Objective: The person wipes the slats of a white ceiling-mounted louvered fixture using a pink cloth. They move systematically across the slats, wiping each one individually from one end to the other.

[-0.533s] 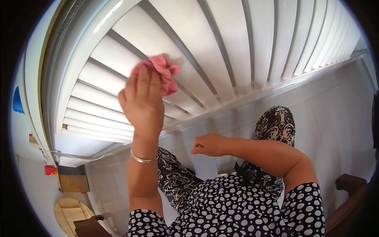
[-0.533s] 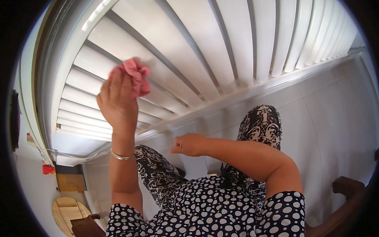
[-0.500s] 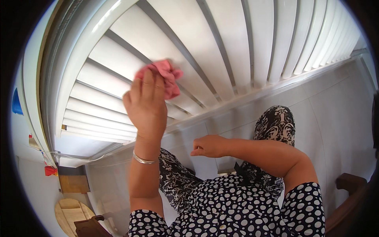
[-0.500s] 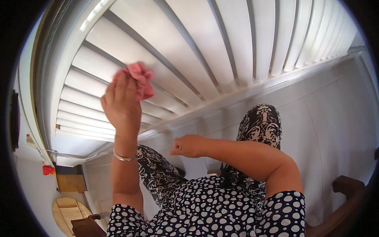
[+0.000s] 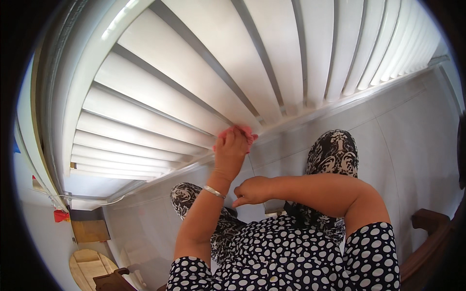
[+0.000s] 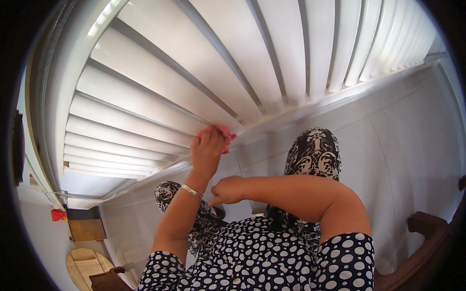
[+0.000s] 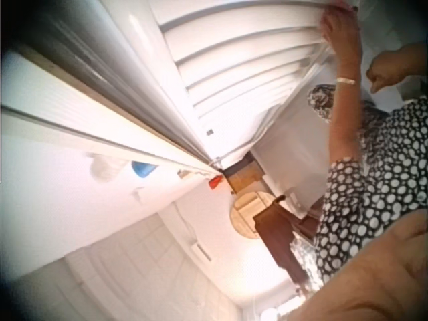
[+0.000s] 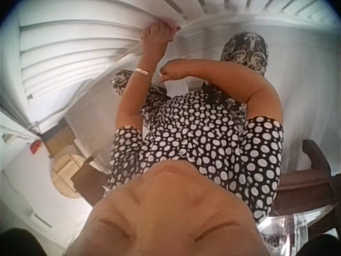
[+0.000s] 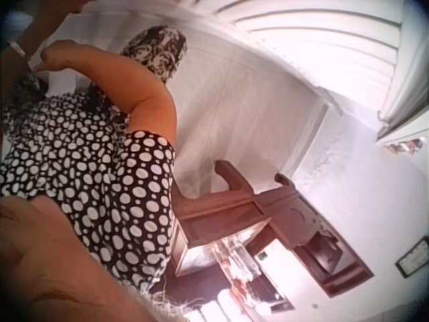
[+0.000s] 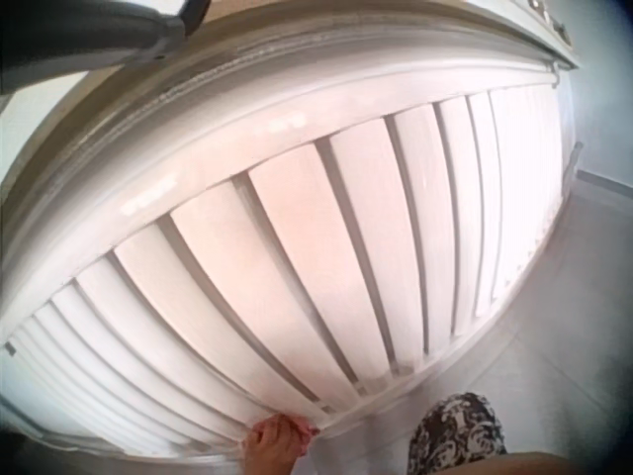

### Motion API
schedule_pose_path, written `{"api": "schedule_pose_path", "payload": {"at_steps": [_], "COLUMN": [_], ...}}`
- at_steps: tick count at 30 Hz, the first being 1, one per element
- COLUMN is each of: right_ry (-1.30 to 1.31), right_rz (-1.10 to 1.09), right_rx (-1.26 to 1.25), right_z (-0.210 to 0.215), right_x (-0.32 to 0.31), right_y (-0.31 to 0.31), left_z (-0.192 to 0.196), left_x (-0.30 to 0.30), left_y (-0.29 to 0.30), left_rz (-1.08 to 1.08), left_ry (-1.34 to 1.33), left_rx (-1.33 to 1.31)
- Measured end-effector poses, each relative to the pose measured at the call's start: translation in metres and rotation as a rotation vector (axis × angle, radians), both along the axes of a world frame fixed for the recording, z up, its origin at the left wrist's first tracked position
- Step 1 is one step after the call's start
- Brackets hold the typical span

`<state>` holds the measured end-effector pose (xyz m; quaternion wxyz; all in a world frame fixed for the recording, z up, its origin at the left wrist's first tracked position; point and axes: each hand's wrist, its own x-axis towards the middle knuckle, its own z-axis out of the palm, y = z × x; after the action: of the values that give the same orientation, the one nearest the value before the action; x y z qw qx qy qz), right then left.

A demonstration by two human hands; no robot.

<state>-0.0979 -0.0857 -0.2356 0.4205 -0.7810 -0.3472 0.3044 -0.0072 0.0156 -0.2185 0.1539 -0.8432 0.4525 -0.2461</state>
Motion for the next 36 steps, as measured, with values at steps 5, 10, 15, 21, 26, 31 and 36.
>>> {"api": "schedule_pose_path", "payload": {"at_steps": [5,10,15,21,26,31,36], "right_ry": [-0.051,-0.265,-0.255,-0.325,-0.282,-0.284,-0.281], "right_rz": [0.043,0.276,0.209,0.157,0.237,0.230,0.208], "right_rx": [-0.056,-0.284,-0.357,-0.296,-0.362,-0.372,-0.332], "right_z": [-0.001,-0.010,-0.015,-0.021,-0.021,-0.023,-0.020], "right_x": [0.008,0.011,0.018,0.017,0.016,0.011,0.005], "right_y": [-0.002,-0.009,-0.012,-0.011,-0.012,-0.013,-0.011], "left_z": [-0.020,0.069,0.202,0.257,0.230,0.207,0.167], "left_x": [-0.004,-0.008,0.020,0.022,0.028,0.019,0.013], "left_y": [-0.005,-0.016,-0.009,-0.011,-0.005,-0.008,-0.006], "left_rz": [0.044,-0.007,-0.090,0.111,0.099,0.062,0.109], "left_ry": [0.195,-0.017,-0.424,-0.762,-0.658,-0.513,-0.465], "left_rx": [0.026,-0.150,-0.400,-0.277,-0.248,-0.182,0.029]}}
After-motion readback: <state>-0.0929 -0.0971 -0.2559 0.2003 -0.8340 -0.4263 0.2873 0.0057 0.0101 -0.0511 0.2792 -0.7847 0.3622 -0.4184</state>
